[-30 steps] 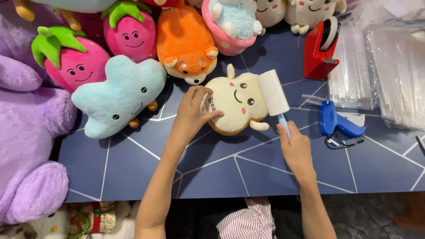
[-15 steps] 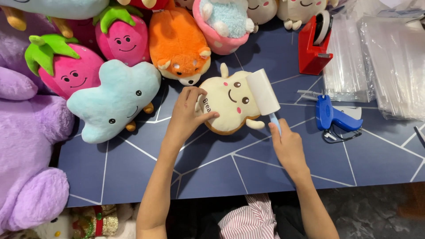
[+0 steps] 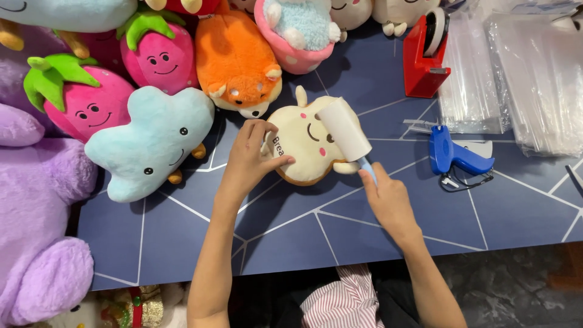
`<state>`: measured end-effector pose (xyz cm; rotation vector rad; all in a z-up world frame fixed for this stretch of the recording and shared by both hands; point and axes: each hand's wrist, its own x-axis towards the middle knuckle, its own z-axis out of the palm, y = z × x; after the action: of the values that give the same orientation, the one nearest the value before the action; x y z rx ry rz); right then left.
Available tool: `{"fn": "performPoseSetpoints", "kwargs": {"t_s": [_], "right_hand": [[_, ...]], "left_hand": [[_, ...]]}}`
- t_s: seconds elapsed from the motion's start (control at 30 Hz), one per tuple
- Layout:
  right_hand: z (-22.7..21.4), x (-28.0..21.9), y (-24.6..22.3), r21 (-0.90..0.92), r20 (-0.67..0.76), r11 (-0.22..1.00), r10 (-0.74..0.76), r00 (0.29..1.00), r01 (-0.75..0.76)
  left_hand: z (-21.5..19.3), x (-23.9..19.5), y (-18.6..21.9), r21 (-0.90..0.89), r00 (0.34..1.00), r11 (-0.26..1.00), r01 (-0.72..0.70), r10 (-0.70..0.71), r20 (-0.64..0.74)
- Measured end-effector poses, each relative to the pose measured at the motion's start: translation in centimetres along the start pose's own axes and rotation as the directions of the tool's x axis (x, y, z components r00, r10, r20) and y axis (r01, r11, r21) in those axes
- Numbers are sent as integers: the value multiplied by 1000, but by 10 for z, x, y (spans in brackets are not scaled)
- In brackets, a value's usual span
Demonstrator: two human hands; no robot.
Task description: Using a lint roller to remove dust or lint from a bread-shaped plush toy on a workshop table.
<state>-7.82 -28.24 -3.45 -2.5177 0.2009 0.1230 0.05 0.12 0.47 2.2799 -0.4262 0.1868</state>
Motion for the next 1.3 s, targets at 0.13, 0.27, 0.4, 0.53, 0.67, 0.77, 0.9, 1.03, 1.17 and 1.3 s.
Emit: {"fn": "performPoseSetpoints", "kwargs": {"t_s": [0.13,0.27,0.4,0.53,0.67,0.77,0.9,1.03,1.17,1.3], "right_hand": [[-19,14,8,8,-49,999,49,998,-48],[-32,14,17,-16,-78,996,90,993,-91],[-29,5,9,-6,-70,1000,16,997,-16],[-5,6,8,-49,29,998,-49,998,50],[-9,17,11,-120,22,992,-31,999,33],[-22,25,12,-149,4,989,12,1000,-11],[-34,27,14,-125,-10,990,60,998,-61],[-34,11,-3,-132,23,990,56,998,-53],[-30,0,-17,-226,127,973,-26,992,54],[-24,12,-5,-260,69,965,-14,998,31]], "left_hand": [[0,-1,0,-4,1000,1000,0,0,-4],[-2,-1,0,1,1000,1000,-10,10,16],[-1,0,0,9,1000,1000,-15,15,17],[1,0,-4,29,1000,1000,-12,11,21],[3,0,-4,-1,1000,1000,-1,1,12],[3,1,-2,-11,1000,1000,-11,11,12],[1,-1,2,0,1000,1000,-1,1,18],[4,0,0,7,1000,1000,8,-8,18],[5,0,-3,21,999,1000,15,-15,28],[6,1,-6,13,1000,1000,14,-15,21]]}}
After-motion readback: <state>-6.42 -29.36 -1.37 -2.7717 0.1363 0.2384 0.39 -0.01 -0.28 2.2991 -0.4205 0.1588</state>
